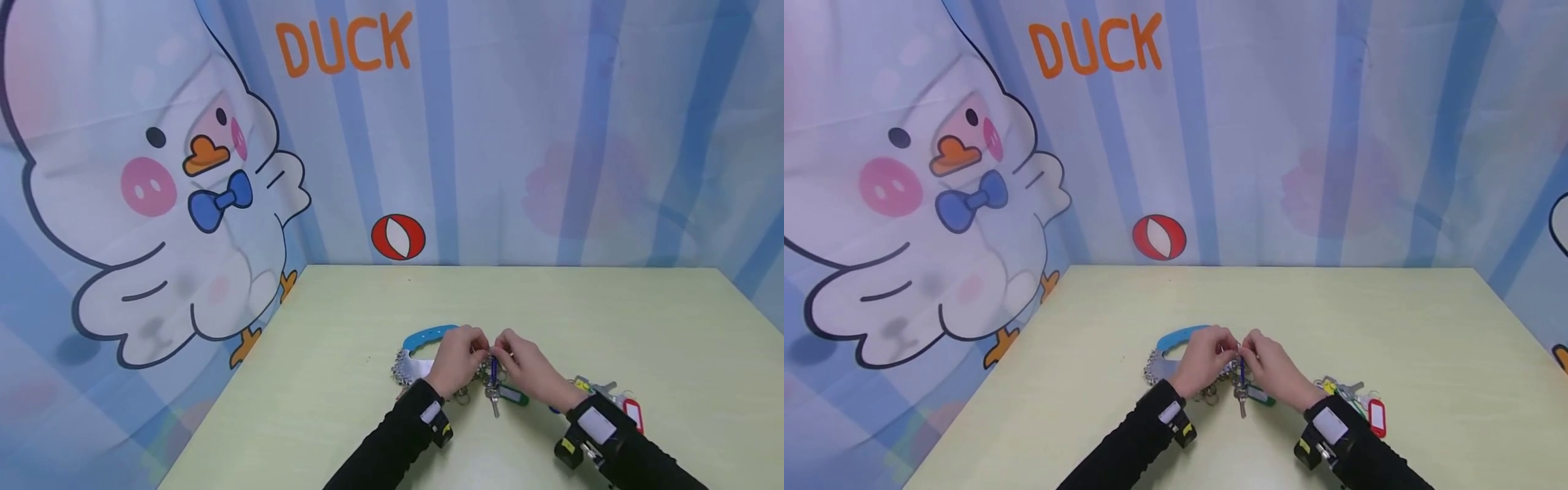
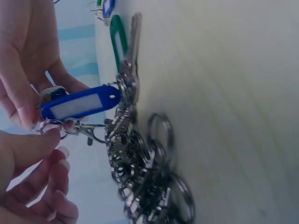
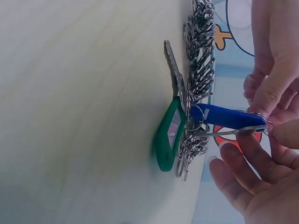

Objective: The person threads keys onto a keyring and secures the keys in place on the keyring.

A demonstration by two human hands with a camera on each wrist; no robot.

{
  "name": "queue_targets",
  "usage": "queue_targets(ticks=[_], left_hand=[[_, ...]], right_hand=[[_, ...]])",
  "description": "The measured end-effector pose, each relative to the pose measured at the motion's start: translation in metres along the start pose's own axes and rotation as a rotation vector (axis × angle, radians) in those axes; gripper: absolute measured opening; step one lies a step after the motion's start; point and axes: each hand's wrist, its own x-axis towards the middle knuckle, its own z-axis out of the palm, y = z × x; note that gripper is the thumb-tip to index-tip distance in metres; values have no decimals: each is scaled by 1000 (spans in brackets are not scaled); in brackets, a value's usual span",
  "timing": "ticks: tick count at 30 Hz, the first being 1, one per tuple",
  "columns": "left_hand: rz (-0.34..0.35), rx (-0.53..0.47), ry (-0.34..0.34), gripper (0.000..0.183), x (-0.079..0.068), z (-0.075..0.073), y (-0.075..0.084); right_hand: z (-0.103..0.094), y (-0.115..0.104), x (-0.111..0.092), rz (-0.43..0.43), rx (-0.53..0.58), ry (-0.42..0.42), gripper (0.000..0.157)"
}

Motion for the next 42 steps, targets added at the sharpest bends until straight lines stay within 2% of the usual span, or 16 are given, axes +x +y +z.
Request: queue_targets(ticks=[3, 6, 9, 13, 16, 18, 21, 24, 27, 30, 32, 34, 39, 42], left_hand=[[5, 36, 11, 6, -1, 2, -1], [-20, 49, 37, 7, -2, 4, -2], [-93, 10, 63, 8, -2, 5, -1], [-210, -81, 59, 7, 0, 5, -1], [-233, -93, 31, 7, 1, 3, 0], [-180, -45, 15, 6, 1, 2, 0], [-35, 75, 13, 7, 0, 1, 1], [99, 175, 25, 9, -2, 0, 1], [162, 216, 28, 10, -3, 0, 1], [174, 233, 37, 12, -4, 1, 0], [157, 218, 41, 13, -3, 2, -1], [102, 157, 31, 13, -2, 3, -1], [-133, -110, -13, 9, 3, 2, 0], [-238, -193, -32, 8, 3, 1, 1]], right_hand=[[0, 0, -1, 3, 24, -12, 9], [-1, -1, -2, -24, 22, -20, 9], [-2, -2, -3, -86, -14, -32, 8], [-3, -3, -4, -147, -75, -56, 7], [-4, -4, -3, -137, -89, -65, 8], [-4, -5, -1, -106, -73, -58, 9], [-5, -5, 0, -54, -30, -47, 10], [-4, -3, 1, -39, -7, -29, 11], [-2, -1, 0, -44, 14, -14, 11], [-1, 1, -1, -55, 17, 5, 10], [0, 2, -2, -70, 5, 11, 9], [-1, 3, -3, -88, 1, 9, 7], [-2, 1, -5, -123, 8, -12, 4], [-2, 1, -5, -109, 22, -24, 5]])
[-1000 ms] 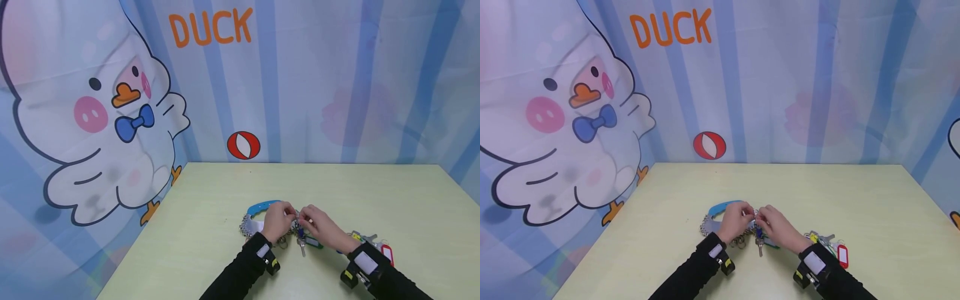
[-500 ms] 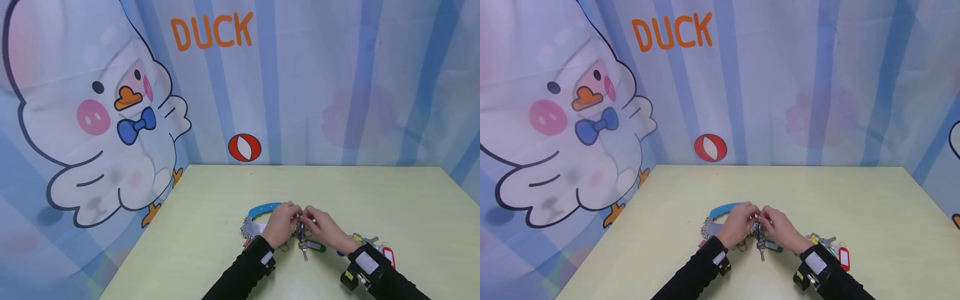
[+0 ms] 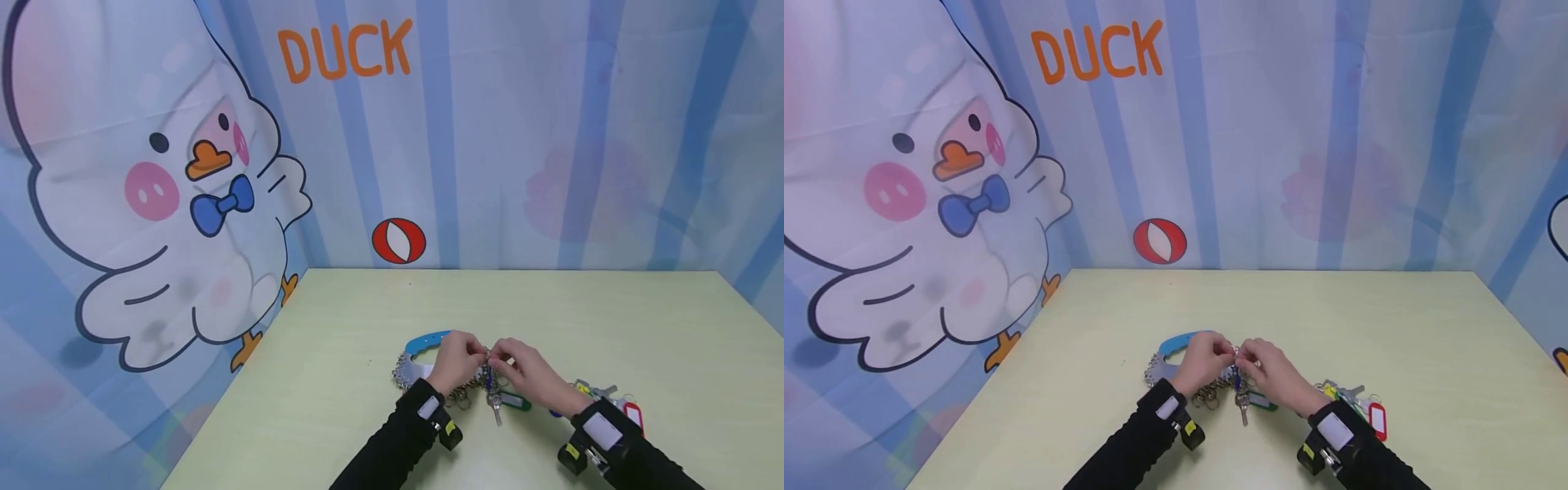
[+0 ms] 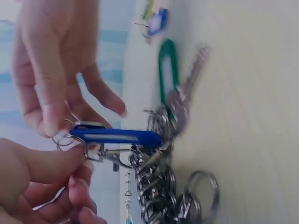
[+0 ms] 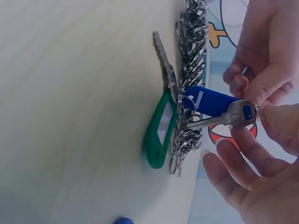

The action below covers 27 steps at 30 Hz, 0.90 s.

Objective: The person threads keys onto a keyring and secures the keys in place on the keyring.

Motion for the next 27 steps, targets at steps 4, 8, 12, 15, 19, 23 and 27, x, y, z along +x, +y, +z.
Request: queue_targets(ticks=[4, 8, 12, 15, 19, 23, 27], left_hand=[[23, 26, -29, 6, -2, -2, 3], [125, 124, -32, 7, -3, -3, 7], [116, 144, -10, 7, -2, -2, 8], [63, 94, 4, 7, -2, -1, 6], [10, 1, -16, 7, -2, -4, 3], [-9, -95, -125, 4, -3, -5, 0], [-9, -139, -190, 3, -4, -3, -3]], right_hand=[[-1, 0, 1, 71, 31, 1, 8], [-1, 3, 2, 133, 83, 8, 9], [-2, 3, 2, 124, 97, -7, 9], [-3, 2, 1, 84, 65, -30, 8], [-5, -1, 1, 119, 111, -73, 12], [-7, -2, 3, 303, 343, -105, 23], [-7, 0, 5, 430, 446, -120, 28]])
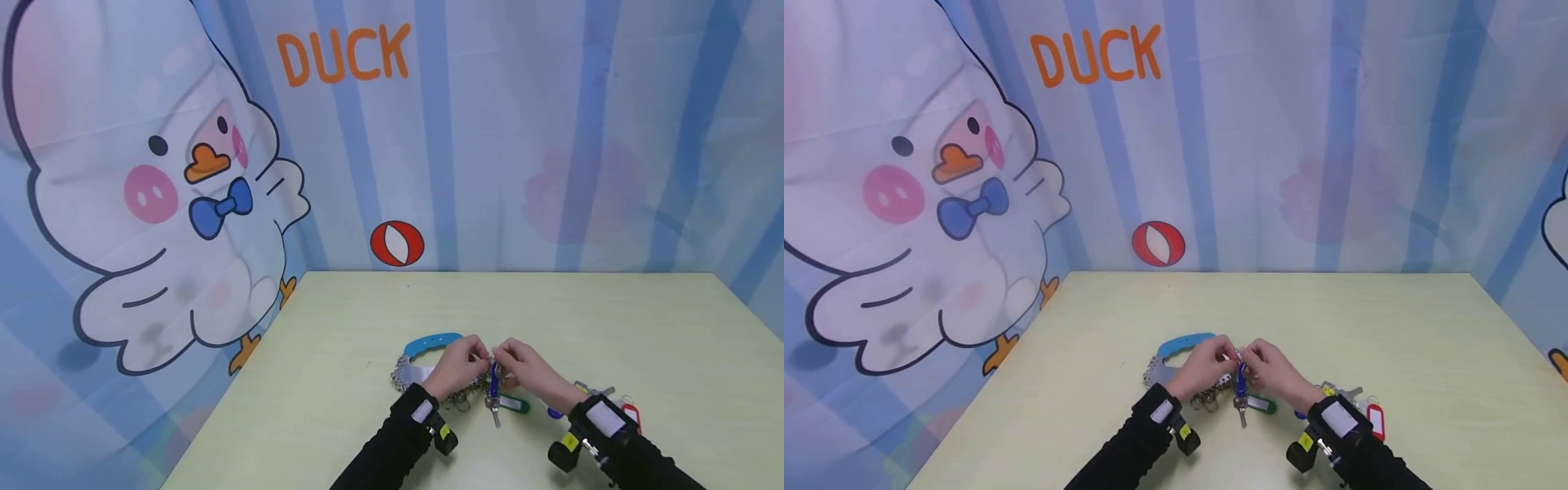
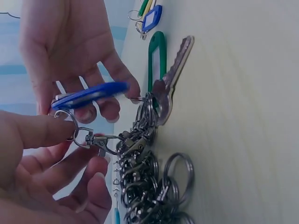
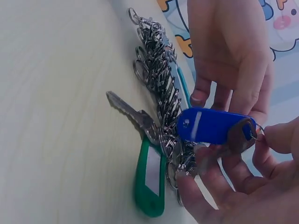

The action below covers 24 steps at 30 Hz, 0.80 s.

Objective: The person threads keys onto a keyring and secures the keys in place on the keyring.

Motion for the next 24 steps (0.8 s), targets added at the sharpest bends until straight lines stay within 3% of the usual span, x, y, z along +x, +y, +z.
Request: queue_targets(ticks=[6, 13, 17, 24], left_hand=[[29, 4, -15, 5, 2, 2, -2], [6, -17, -12, 2, 5, 4, -6], [-15, -89, -43, 6, 6, 2, -9], [-48, -224, -136, 18, 8, -3, -14]], right_hand=[[-1, 2, 2, 14, -11, 10, 32], [-8, 8, 0, 51, 167, -67, 39], [-14, 10, -4, 57, 208, -16, 48], [-18, 13, -4, 107, 173, 83, 46]])
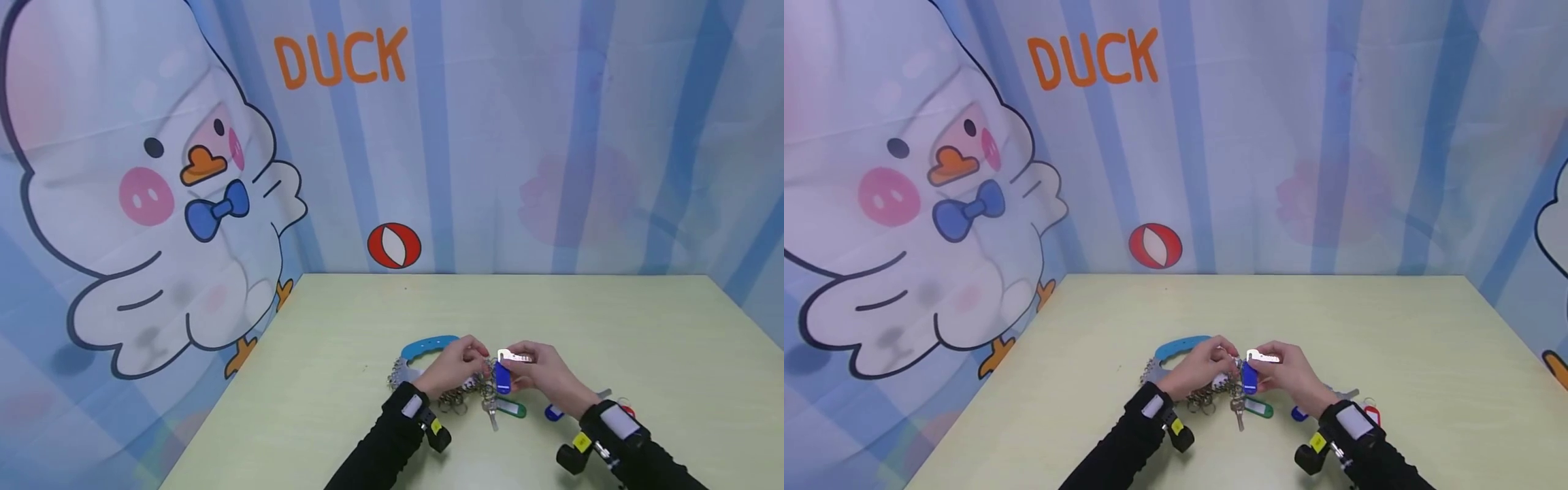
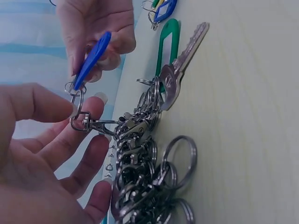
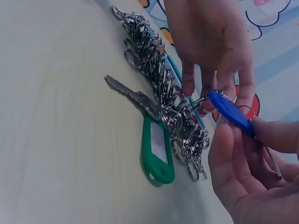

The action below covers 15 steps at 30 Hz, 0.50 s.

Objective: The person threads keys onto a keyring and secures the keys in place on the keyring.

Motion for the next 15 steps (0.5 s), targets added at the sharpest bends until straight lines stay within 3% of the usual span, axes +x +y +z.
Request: queue_targets(ticks=[5, 15], left_hand=[[4, -23, -41, 28, -4, -2, 3], [8, -6, -22, 32, -4, -1, 6]], right_hand=[[-2, 3, 1, 24, 6, 5, 44], [-4, 4, -1, 8, 17, -34, 43]])
